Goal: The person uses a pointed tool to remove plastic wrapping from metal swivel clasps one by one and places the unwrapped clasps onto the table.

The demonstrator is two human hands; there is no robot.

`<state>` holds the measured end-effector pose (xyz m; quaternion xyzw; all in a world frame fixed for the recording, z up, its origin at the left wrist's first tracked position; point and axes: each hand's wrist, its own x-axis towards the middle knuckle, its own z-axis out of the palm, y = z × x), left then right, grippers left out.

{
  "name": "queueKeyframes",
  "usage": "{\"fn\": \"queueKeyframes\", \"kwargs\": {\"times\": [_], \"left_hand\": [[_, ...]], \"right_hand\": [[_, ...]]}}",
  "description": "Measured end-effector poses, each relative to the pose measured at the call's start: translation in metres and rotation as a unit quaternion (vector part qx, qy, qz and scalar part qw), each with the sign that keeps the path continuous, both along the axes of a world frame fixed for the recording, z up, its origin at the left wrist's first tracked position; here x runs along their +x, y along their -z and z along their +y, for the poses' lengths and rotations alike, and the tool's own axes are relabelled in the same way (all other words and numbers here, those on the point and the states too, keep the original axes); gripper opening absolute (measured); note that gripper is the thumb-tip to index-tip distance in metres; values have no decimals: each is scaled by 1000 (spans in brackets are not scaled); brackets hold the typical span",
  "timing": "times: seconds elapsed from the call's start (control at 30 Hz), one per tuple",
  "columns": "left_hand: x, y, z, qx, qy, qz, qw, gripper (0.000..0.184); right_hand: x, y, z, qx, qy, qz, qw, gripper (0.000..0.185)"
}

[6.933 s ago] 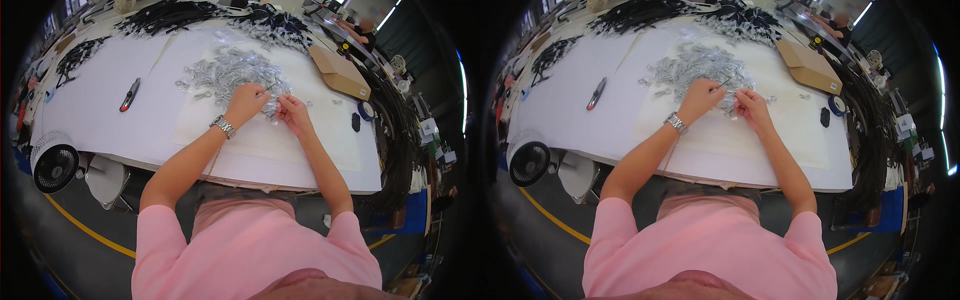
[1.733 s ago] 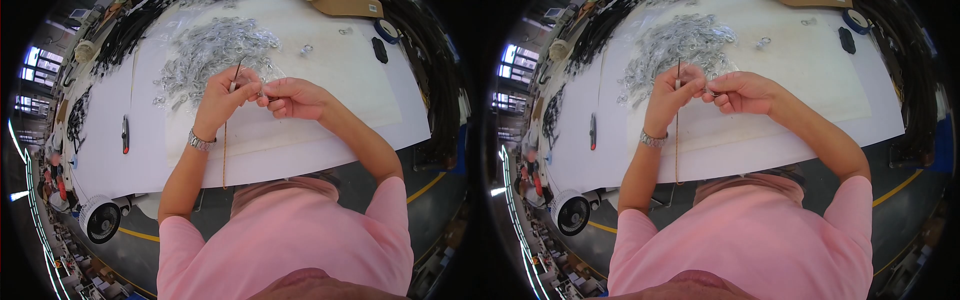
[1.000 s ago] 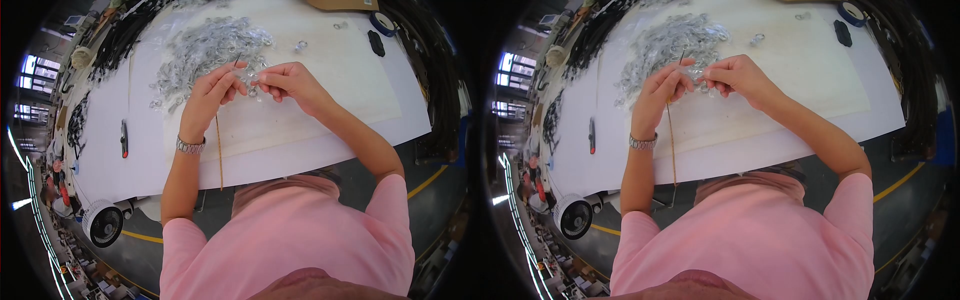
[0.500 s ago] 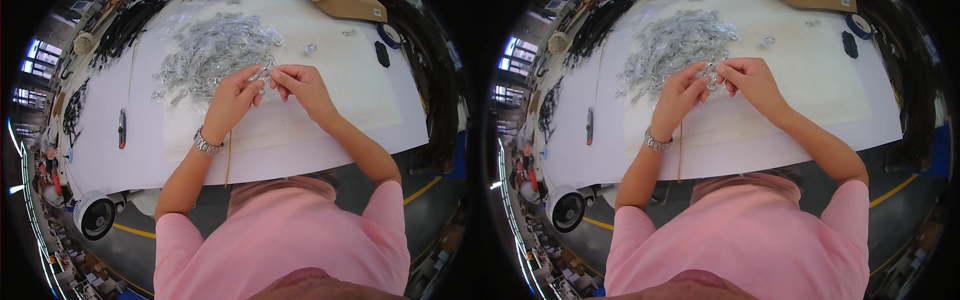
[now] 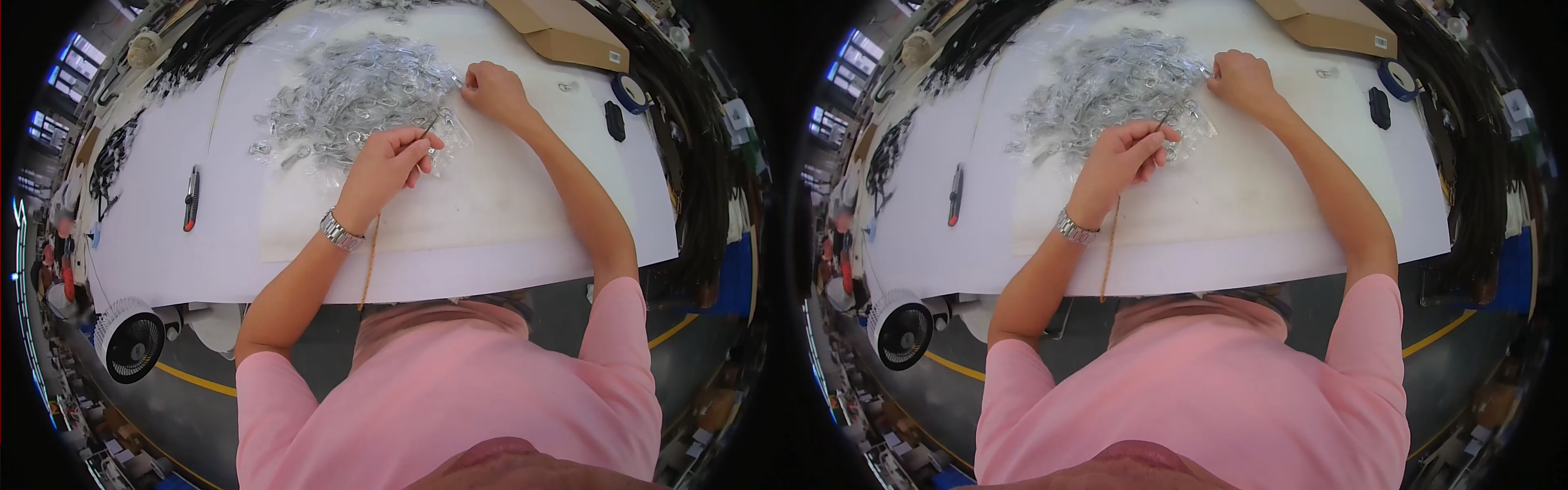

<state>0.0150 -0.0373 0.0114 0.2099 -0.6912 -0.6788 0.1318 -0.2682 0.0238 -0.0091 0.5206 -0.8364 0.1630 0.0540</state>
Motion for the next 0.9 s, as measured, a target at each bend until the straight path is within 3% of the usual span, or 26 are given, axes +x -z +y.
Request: {"fn": "queueKeyframes", "kwargs": {"times": [0.2, 0.23, 0.3, 0.4, 0.5, 0.6, 0.73, 0.8, 0.9], "left_hand": [[1, -4, -4, -36, -3, -4, 999, 24], [0, -4, -4, -33, -14, 5, 999, 25], [-1, -6, -1, -28, -34, 19, 999, 28], [-3, -7, -2, 5, -75, 25, 997, 31], [1, -11, -13, 82, -37, 24, 996, 31], [3, -2, -20, 92, -11, 44, 995, 23], [0, -9, -8, -101, -46, 28, 993, 17], [-3, -6, 0, -239, -38, 77, 967, 17], [0, -8, 4, -293, -30, 49, 954, 20]], "right_hand": [[-3, -15, 26, -37, 25, -117, 992, 16], [-3, -16, 33, -92, -12, -234, 968, 14], [4, -20, 45, -194, -80, -457, 864, 11], [42, -35, 62, -188, -165, -502, 828, 10], [84, -37, 74, -147, -186, -543, 805, 10], [107, -28, 79, -139, -202, -512, 823, 13], [104, -39, 83, -83, -162, -634, 752, 18], [100, -30, 83, -42, -174, -620, 764, 21], [94, -41, 88, 60, -175, -605, 775, 25]]}}
